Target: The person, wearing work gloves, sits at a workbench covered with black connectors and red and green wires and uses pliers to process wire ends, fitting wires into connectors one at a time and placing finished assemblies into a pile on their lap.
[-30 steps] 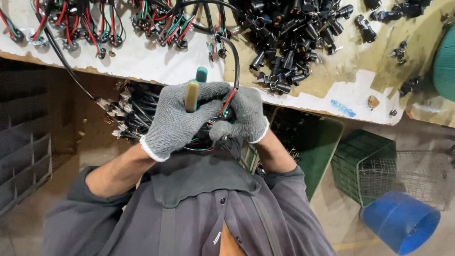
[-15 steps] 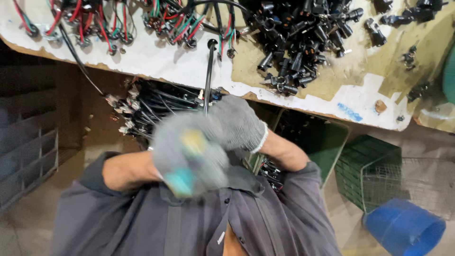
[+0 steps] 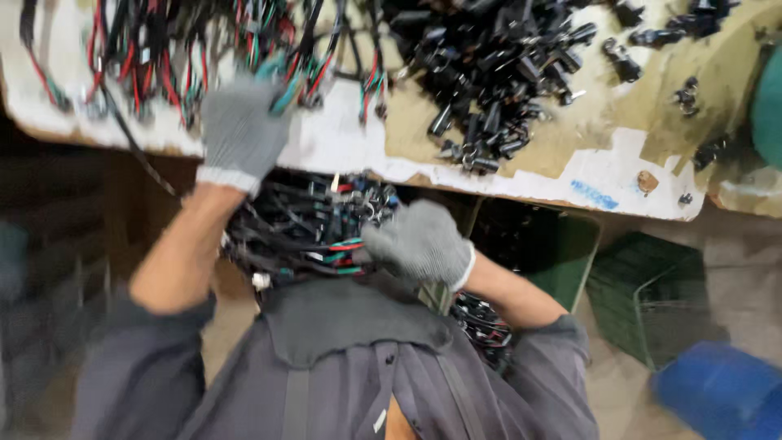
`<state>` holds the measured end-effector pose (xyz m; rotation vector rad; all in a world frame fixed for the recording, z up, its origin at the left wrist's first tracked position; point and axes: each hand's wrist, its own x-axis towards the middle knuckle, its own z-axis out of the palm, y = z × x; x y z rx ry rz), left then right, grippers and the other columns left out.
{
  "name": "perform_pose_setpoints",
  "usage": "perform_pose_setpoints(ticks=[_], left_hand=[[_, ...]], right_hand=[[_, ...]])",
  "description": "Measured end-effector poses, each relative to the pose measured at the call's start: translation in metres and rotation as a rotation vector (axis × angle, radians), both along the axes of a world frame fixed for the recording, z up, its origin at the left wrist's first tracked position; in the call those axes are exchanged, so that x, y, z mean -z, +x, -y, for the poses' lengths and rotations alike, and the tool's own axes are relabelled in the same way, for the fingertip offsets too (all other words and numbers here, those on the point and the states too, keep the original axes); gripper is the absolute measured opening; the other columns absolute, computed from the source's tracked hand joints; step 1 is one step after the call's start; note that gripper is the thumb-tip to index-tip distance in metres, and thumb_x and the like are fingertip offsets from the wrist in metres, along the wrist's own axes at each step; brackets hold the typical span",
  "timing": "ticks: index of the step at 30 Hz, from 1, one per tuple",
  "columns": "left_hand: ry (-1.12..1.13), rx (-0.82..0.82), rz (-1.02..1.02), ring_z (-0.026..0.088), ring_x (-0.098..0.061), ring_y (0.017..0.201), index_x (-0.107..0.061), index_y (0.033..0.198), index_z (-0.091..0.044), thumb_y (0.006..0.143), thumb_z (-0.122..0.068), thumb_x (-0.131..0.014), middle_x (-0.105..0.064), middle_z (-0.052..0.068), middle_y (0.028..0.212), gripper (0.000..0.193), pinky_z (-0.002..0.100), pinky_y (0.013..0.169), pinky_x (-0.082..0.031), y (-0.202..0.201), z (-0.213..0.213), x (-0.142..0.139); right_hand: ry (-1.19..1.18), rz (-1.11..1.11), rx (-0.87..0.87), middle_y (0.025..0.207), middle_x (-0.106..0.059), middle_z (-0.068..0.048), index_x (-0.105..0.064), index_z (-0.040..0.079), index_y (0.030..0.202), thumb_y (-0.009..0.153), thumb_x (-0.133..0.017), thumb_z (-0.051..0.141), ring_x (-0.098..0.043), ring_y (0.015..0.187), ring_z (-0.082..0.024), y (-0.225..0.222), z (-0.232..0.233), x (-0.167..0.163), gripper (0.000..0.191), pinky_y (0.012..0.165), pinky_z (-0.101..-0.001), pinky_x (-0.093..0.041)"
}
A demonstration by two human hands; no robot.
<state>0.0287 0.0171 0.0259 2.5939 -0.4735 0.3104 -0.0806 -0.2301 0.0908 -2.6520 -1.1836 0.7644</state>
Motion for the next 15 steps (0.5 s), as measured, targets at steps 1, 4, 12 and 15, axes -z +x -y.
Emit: perform_pose_setpoints(ticks=[1, 4, 12, 15], left_hand=[[-0.168, -0.004, -0.128, 0.033, -0.068, 0.071, -0.079, 0.094, -0.009, 0.094, -0.03, -0.079, -0.068, 0.016, 0.079, 0.021, 0.045, 0.066, -0.051, -0.008, -0.004, 0.007], [-0.368, 0.009, -0.453, 0.031, -0.07, 0.07, -0.079, 0.099, -0.009, 0.087, -0.028, -0.078, -0.069, 0.015, 0.081, 0.022, 0.044, 0.067, -0.053, -0.044, -0.012, 0.017], [0.07, -0.028, -0.247, 0.038, -0.067, 0.077, -0.077, 0.109, -0.011, 0.088, -0.016, -0.075, -0.065, 0.018, 0.09, 0.022, 0.049, 0.065, -0.052, -0.064, 0.016, 0.03], [0.125, -0.053, -0.293, 0.038, -0.068, 0.08, -0.075, 0.117, -0.01, 0.084, -0.01, -0.071, -0.064, 0.018, 0.095, 0.033, 0.049, 0.066, -0.053, -0.066, 0.022, 0.031]], right_hand=[[0.135, 0.059, 0.018, 0.08, -0.065, -0.004, -0.071, 0.022, 0.114, 0.098, -0.059, 0.037, -0.065, 0.077, -0.028, -0.006, 0.004, 0.004, 0.025, 0.061, -0.0451, -0.046], [0.464, -0.096, 0.055, 0.081, -0.064, -0.005, -0.071, 0.018, 0.118, 0.095, -0.061, 0.039, -0.064, 0.08, -0.028, -0.017, 0.016, 0.01, 0.033, 0.065, -0.0434, -0.048], [0.481, 0.052, 0.185, 0.099, -0.066, -0.009, -0.066, 0.011, 0.125, 0.091, -0.069, 0.025, -0.064, 0.088, -0.032, 0.009, 0.044, -0.027, 0.037, 0.075, -0.0454, -0.05], [0.112, 0.424, 0.336, 0.103, -0.067, -0.01, -0.069, 0.01, 0.126, 0.088, -0.069, 0.008, -0.065, 0.089, -0.033, 0.052, 0.065, -0.008, 0.038, 0.07, -0.0446, -0.052]])
